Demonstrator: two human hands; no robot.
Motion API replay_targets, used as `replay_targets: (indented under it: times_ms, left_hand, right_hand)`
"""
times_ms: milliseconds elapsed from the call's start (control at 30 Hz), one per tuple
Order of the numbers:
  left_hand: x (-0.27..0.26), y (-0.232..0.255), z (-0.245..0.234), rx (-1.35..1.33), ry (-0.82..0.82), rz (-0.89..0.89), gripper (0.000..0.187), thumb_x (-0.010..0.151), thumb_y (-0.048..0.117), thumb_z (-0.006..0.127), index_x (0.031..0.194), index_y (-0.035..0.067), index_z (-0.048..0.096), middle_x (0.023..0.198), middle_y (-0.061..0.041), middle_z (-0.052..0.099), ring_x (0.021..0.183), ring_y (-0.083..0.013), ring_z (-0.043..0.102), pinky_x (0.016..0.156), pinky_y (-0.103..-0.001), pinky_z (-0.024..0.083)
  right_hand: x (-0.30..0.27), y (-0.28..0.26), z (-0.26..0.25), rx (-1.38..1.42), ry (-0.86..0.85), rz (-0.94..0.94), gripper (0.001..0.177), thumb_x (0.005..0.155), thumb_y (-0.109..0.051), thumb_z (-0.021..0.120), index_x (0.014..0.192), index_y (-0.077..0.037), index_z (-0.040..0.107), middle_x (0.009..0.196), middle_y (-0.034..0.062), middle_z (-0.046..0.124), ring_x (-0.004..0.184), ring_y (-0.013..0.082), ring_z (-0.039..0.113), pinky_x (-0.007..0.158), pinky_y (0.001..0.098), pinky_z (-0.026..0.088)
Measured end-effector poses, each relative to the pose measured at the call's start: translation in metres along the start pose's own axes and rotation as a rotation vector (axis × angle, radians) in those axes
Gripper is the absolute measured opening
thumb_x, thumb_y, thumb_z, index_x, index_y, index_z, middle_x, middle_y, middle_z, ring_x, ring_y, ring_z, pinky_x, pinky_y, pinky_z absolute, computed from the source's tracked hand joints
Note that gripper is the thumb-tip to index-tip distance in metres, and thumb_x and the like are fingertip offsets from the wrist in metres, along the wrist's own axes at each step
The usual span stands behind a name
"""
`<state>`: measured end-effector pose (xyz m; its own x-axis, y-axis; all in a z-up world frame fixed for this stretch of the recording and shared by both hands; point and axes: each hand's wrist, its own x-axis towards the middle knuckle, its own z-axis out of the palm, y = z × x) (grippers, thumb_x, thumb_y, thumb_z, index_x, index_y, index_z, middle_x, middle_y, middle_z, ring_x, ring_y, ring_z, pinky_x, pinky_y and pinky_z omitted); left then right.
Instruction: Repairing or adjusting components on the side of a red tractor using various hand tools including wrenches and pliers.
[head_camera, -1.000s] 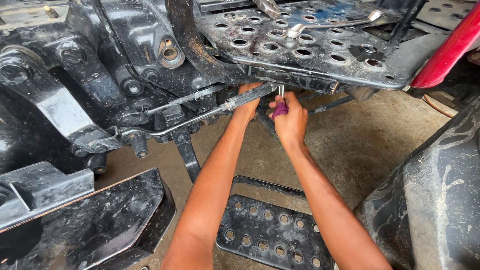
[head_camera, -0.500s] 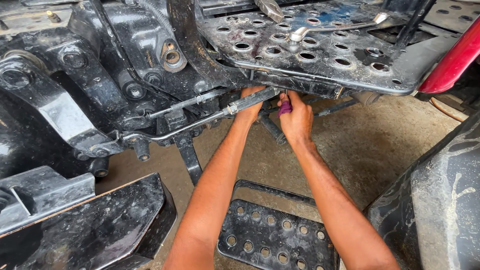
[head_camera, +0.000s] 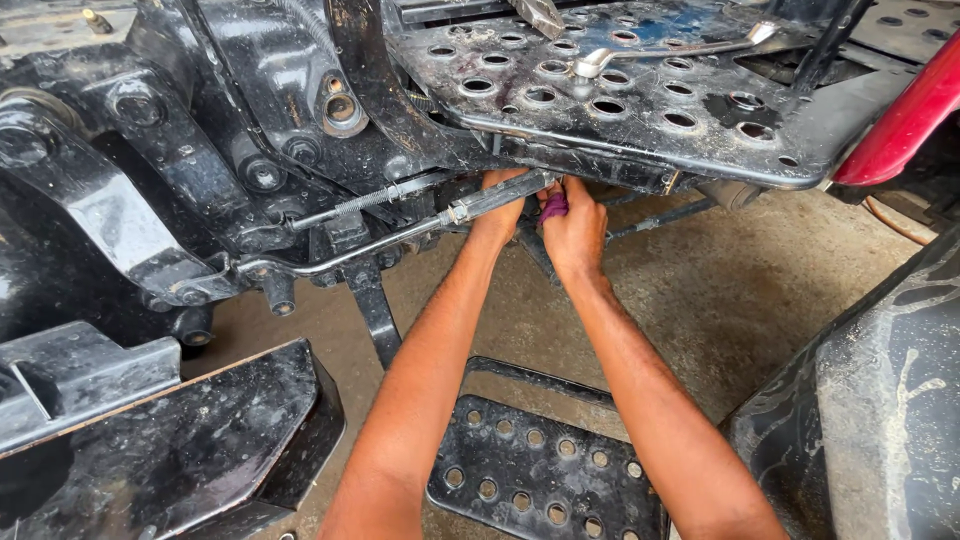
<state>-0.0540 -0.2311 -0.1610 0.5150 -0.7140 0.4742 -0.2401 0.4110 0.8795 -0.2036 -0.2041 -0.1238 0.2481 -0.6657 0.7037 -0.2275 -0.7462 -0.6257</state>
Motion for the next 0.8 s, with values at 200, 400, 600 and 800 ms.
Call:
replay_targets:
  times_ms: [200, 400, 600, 800]
  left_hand:
    - [0.008, -0.018, 0.003, -0.244, 0.073, -0.005, 0.044, 0.091, 0.021, 0.067, 0.128, -0.003, 0.061, 0.127, -0.013, 0.064, 0.116, -0.0224, 0.058, 0.102, -0.034, 0.044]
    - [0.008, -0.017, 0.006, -0.277, 0.13, -0.066, 0.049, 0.09, 0.021, 0.067, 0.131, -0.004, 0.06, 0.131, -0.014, 0.063, 0.118, -0.0221, 0.057, 0.103, -0.033, 0.042]
    - [0.014, -0.025, -0.013, -0.14, 0.042, -0.064, 0.031, 0.088, 0.024, 0.069, 0.109, 0.001, 0.072, 0.114, -0.009, 0.073, 0.102, -0.0187, 0.066, 0.091, -0.032, 0.049]
    - [0.019, -0.032, -0.022, 0.2, -0.043, -0.178, 0.029, 0.093, 0.028, 0.066, 0.1, 0.002, 0.077, 0.107, -0.014, 0.075, 0.097, -0.0217, 0.068, 0.087, -0.036, 0.052]
  right_hand:
    - [-0.004, -0.019, -0.02, -0.064, 0.05, 0.01, 0.024, 0.106, -0.024, 0.057, 0.116, -0.006, 0.07, 0.086, 0.0223, 0.073, 0.08, 0.044, 0.071, 0.069, 0.0522, 0.052]
    - [0.005, 0.003, -0.012, -0.109, 0.065, -0.054, 0.025, 0.106, -0.025, 0.061, 0.109, -0.004, 0.074, 0.09, 0.0216, 0.073, 0.081, 0.0434, 0.071, 0.07, 0.0502, 0.053]
    - [-0.007, 0.026, -0.032, 0.565, -0.359, 0.46, 0.052, 0.106, -0.05, 0.054, 0.089, -0.003, 0.068, 0.056, -0.0015, 0.042, 0.048, 0.0106, 0.039, 0.049, 0.0305, 0.037]
    - [-0.012, 0.023, -0.052, 0.704, -0.459, 0.54, 0.051, 0.103, -0.053, 0.054, 0.085, -0.006, 0.06, 0.058, -0.0061, 0.034, 0.047, 0.0066, 0.029, 0.043, 0.0275, 0.022]
